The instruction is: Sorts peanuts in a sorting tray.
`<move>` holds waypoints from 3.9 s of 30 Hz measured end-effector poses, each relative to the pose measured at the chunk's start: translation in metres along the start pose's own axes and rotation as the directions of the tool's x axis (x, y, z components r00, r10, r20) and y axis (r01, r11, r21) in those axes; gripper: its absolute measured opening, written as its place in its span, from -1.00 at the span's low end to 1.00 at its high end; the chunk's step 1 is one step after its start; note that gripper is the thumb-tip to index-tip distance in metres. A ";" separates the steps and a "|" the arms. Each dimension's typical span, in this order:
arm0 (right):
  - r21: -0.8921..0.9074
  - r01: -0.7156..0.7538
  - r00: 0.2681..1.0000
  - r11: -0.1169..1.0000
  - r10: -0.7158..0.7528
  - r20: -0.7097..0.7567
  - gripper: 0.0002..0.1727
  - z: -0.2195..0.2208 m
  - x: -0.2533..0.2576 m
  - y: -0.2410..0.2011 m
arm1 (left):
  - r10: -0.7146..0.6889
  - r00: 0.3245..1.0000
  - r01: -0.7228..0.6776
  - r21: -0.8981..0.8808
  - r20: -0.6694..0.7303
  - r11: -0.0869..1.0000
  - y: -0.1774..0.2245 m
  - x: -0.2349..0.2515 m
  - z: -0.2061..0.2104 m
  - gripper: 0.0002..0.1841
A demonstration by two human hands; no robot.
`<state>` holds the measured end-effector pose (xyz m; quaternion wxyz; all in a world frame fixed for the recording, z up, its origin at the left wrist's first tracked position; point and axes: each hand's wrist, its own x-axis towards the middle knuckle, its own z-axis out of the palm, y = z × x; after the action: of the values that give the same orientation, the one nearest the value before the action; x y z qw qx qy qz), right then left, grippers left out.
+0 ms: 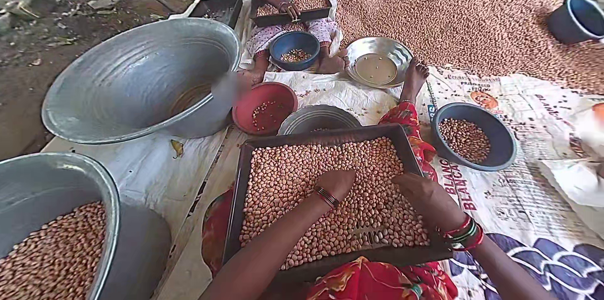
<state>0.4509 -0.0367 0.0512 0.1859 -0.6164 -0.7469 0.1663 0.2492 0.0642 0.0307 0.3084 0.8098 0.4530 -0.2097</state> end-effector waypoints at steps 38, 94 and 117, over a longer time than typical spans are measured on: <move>0.181 -0.392 0.834 0.902 0.266 0.484 -0.71 -0.005 0.070 -0.026 | -0.137 0.989 0.122 -0.205 -0.060 0.971 -0.026 0.006 -0.024 -0.52; -0.072 0.127 0.961 0.989 -0.105 0.256 -0.64 0.042 0.077 0.019 | -0.455 0.862 -0.450 -0.748 -0.223 -0.487 -0.104 -0.071 0.002 -0.34; -0.091 0.091 0.996 0.992 -0.088 0.035 -0.76 0.020 0.052 0.013 | 0.005 0.997 0.000 0.059 -0.077 0.998 -0.022 -0.034 0.020 -0.63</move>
<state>0.4433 0.0163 0.0316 0.1530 -0.5878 -0.7833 0.1325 0.2119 0.0392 0.0304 0.2668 0.8267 0.4570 -0.1911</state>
